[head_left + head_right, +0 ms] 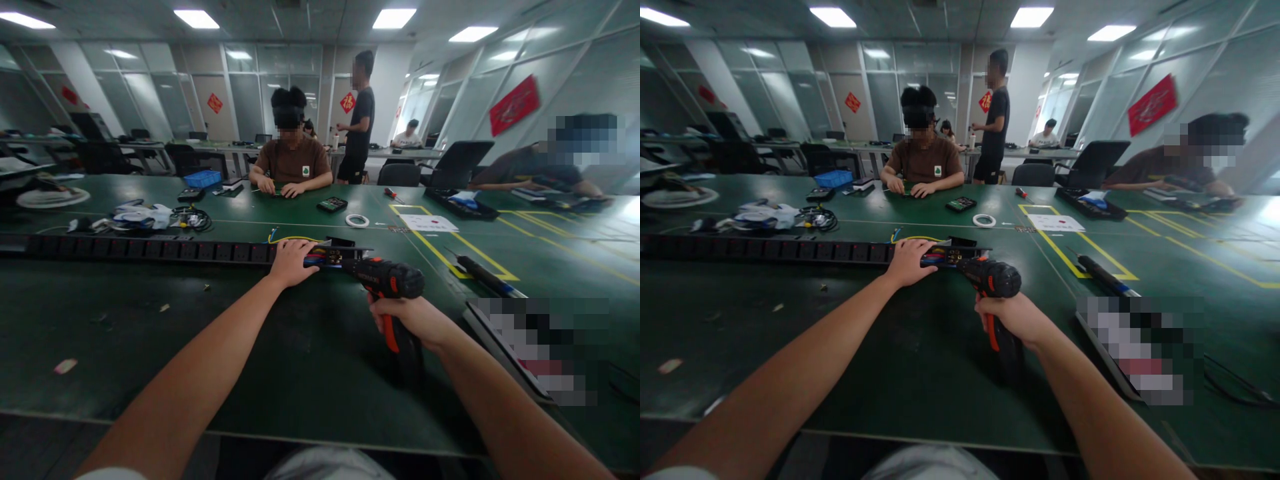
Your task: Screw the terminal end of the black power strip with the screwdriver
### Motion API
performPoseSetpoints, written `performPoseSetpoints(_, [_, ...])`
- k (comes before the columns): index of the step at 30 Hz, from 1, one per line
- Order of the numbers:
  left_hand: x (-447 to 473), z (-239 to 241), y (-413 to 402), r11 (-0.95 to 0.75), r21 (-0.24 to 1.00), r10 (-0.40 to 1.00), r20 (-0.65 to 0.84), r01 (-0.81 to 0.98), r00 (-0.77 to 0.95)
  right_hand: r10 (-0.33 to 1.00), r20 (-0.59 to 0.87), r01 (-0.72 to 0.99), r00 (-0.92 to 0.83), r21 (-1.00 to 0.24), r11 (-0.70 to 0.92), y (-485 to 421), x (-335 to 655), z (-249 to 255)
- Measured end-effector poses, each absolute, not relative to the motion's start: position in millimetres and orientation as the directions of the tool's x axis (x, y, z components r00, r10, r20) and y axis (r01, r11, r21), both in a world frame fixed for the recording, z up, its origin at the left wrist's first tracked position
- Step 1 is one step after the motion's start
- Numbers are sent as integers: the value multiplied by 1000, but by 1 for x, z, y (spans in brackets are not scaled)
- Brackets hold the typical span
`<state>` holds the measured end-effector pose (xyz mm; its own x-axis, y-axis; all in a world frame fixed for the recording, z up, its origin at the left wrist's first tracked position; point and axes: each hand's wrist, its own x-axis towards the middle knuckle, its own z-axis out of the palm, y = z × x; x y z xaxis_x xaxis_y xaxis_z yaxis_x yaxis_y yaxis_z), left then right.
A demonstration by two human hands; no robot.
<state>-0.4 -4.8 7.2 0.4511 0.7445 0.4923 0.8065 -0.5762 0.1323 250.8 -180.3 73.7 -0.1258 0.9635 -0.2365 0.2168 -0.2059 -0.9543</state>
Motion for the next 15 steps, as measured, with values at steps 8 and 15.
performPoseSetpoints(8, [-1,6,-4,-585,112,726,514,803,458,964,-218,217,-153,-959,-182,-178,254,70])
performPoseSetpoints(15, [0,5,-3,-581,110,729,511,807,455,963,-223,216,-152,-958,-188,-178,252,71])
